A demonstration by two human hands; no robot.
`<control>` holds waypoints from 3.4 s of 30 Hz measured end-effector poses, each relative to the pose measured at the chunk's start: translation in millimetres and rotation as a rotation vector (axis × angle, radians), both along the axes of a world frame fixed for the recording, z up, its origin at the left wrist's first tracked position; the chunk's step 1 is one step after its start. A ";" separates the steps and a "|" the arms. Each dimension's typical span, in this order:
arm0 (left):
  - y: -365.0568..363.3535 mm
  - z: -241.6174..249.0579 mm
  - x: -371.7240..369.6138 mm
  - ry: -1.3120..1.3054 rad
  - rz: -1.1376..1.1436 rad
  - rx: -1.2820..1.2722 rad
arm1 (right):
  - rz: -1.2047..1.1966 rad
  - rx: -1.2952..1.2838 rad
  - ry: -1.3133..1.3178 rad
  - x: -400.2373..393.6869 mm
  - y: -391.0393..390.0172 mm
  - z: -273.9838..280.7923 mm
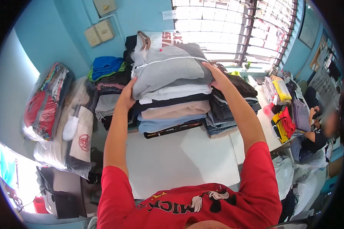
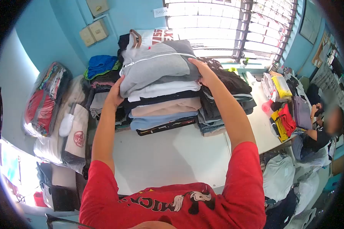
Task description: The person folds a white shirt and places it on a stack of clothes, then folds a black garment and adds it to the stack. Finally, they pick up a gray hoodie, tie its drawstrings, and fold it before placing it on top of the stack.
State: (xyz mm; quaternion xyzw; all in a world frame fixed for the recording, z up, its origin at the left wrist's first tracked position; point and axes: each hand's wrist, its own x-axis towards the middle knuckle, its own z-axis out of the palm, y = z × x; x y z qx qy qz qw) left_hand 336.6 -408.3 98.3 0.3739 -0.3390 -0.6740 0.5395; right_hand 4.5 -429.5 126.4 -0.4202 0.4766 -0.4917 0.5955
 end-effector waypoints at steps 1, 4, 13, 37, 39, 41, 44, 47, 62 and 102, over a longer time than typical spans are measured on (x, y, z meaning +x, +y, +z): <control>-5.6 -6.5 4.8 0.000 -0.005 0.005 | 0.059 -0.004 0.032 -5.9 -6.7 -3.9; -6.9 -0.2 5.8 -0.043 0.012 -0.041 | 0.037 -0.008 0.103 -12.6 -17.4 -3.7; 45.0 35.3 22.3 -0.558 0.508 -0.512 | -0.424 -0.778 0.385 3.2 77.6 -38.2; 271.6 287.2 -88.2 -0.169 -0.558 -1.786 | 0.626 -0.318 1.360 45.6 340.8 -316.4; 265.5 282.0 -84.5 -0.140 -0.523 -1.803 | 0.610 -0.307 1.350 47.0 344.2 -312.7; 258.8 277.2 -73.6 -0.121 -0.461 -1.829 | 0.630 -0.326 1.345 44.3 343.9 -313.6; 240.1 265.0 -47.5 -0.143 -0.293 -1.858 | 0.495 -0.328 1.330 49.7 348.5 -319.6; 200.7 229.1 -12.0 -0.169 -0.006 -1.894 | 0.369 -0.406 1.333 49.9 354.3 -322.6; 285.1 -294.1 37.2 -1.841 0.224 -0.074 | 0.349 -0.400 1.475 40.3 365.9 -323.8; 295.4 -294.8 46.5 -1.787 0.271 -0.051 | 0.372 -0.426 1.496 46.8 352.6 -321.6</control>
